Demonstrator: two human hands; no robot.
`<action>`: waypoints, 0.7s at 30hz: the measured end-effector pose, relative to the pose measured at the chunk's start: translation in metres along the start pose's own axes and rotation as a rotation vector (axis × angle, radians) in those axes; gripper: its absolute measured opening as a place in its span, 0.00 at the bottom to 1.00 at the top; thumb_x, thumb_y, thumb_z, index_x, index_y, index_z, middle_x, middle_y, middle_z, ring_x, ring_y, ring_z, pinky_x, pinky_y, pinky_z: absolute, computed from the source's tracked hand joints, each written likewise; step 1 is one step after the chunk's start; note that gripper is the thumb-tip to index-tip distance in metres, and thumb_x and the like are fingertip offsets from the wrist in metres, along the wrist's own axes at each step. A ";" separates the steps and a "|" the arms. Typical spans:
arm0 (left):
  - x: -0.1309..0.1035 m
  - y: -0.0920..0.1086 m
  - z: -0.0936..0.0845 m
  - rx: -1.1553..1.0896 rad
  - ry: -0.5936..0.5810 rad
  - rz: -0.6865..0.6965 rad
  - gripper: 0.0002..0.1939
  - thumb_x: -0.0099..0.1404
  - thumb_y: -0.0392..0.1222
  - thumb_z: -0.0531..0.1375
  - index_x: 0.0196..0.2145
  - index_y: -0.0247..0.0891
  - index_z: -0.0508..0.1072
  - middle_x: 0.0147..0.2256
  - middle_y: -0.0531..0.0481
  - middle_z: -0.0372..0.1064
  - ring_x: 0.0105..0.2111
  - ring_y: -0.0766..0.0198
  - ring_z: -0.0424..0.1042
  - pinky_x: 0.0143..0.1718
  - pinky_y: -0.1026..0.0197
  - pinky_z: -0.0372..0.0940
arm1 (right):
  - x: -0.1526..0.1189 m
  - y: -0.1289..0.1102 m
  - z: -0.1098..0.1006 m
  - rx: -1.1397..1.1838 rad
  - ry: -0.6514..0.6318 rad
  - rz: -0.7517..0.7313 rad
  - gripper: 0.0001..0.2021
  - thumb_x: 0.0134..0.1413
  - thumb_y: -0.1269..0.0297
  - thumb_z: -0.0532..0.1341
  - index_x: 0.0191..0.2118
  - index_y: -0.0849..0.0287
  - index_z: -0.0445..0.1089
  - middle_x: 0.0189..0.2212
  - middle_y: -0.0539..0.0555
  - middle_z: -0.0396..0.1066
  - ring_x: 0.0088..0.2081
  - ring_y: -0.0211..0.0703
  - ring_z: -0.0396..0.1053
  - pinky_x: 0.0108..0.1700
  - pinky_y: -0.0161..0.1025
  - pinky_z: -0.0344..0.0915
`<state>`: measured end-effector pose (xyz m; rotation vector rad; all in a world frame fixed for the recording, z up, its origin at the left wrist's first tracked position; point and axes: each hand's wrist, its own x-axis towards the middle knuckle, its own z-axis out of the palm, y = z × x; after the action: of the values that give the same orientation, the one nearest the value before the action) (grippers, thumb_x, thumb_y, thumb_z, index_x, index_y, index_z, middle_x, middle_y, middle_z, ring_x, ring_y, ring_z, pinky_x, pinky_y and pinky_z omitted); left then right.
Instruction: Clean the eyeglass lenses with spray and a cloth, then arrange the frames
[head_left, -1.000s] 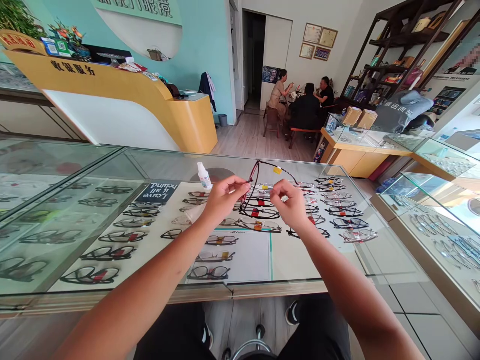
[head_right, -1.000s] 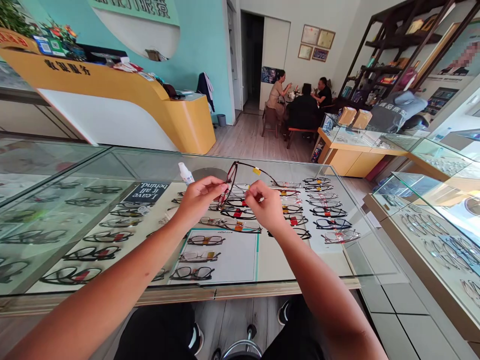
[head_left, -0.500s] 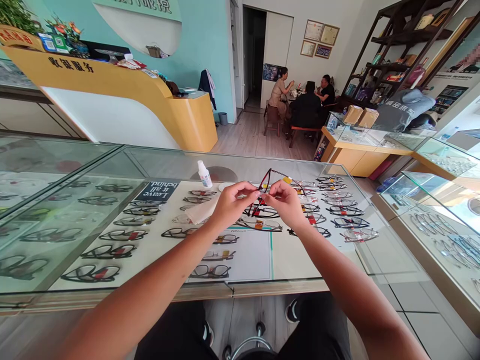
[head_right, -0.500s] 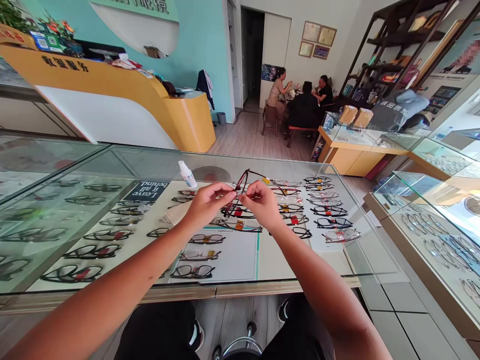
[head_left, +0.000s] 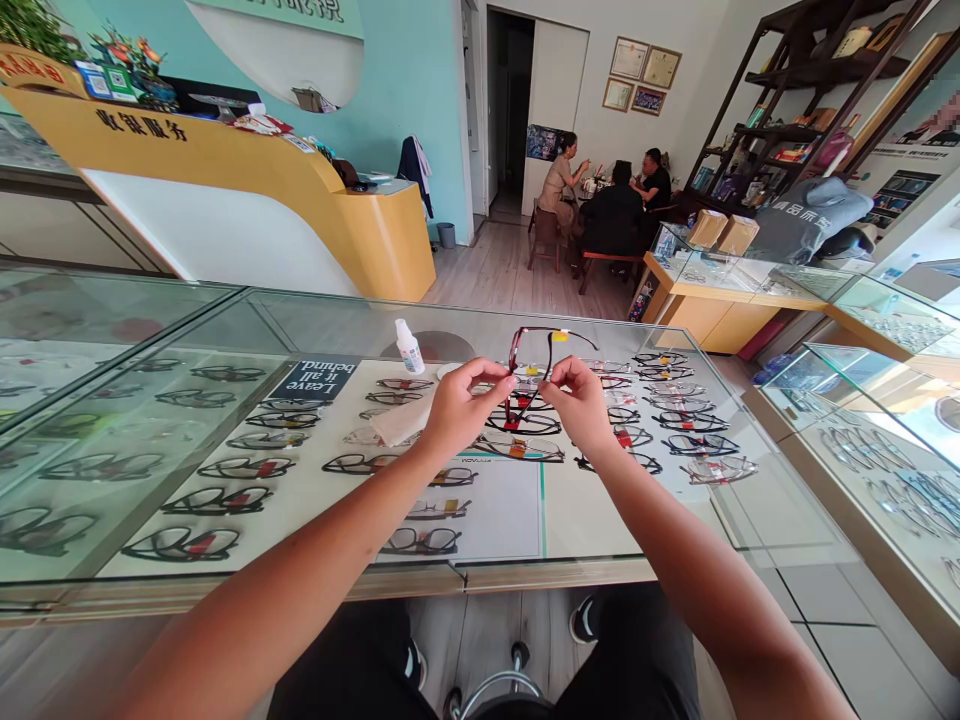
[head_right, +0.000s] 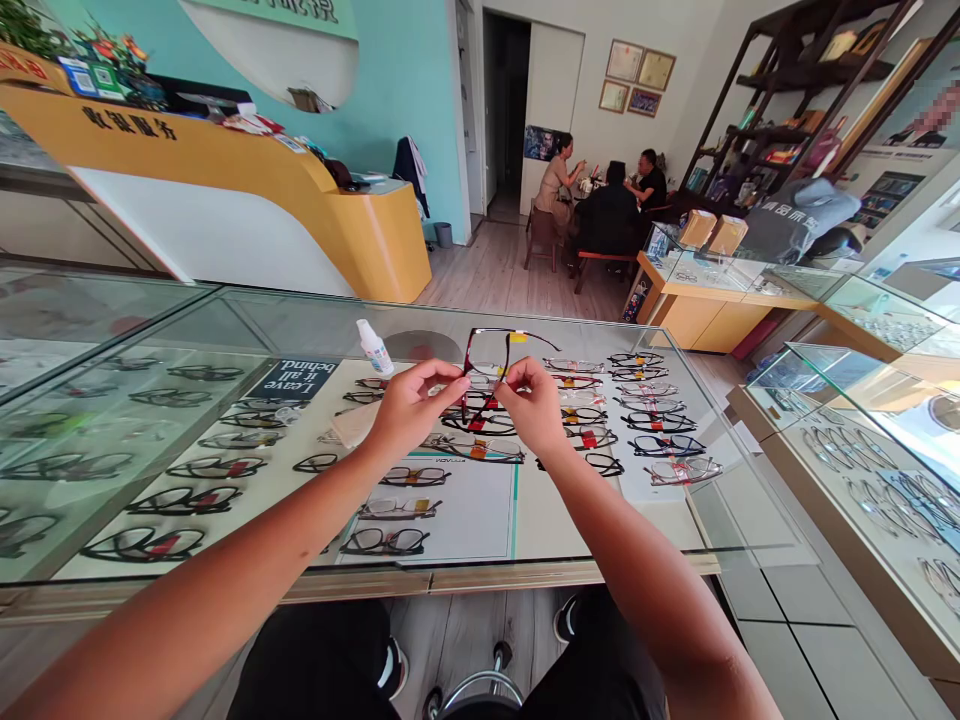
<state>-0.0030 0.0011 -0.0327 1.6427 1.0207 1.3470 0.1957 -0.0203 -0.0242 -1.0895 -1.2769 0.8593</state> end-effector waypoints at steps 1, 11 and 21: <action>0.000 0.001 0.000 -0.004 0.025 0.001 0.21 0.63 0.62 0.74 0.38 0.42 0.81 0.39 0.46 0.81 0.43 0.53 0.80 0.43 0.56 0.73 | 0.001 0.001 -0.001 -0.028 0.017 0.002 0.11 0.49 0.58 0.68 0.31 0.51 0.65 0.28 0.46 0.65 0.32 0.41 0.63 0.37 0.40 0.63; 0.003 0.003 -0.005 -0.096 0.184 0.006 0.21 0.65 0.62 0.73 0.40 0.42 0.79 0.39 0.48 0.80 0.41 0.57 0.80 0.49 0.53 0.77 | 0.008 0.018 -0.014 -0.281 0.091 0.087 0.19 0.52 0.44 0.73 0.33 0.52 0.70 0.34 0.51 0.74 0.46 0.50 0.73 0.53 0.46 0.69; 0.010 0.007 -0.009 -0.291 0.295 -0.040 0.23 0.60 0.62 0.76 0.39 0.43 0.76 0.41 0.48 0.78 0.48 0.56 0.80 0.49 0.52 0.80 | 0.010 0.014 -0.017 -0.325 -0.027 -0.024 0.25 0.58 0.36 0.70 0.28 0.52 0.71 0.25 0.49 0.65 0.34 0.46 0.65 0.36 0.41 0.59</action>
<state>-0.0098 0.0079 -0.0209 1.2273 0.9625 1.6588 0.2147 -0.0088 -0.0342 -1.3169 -1.4840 0.6637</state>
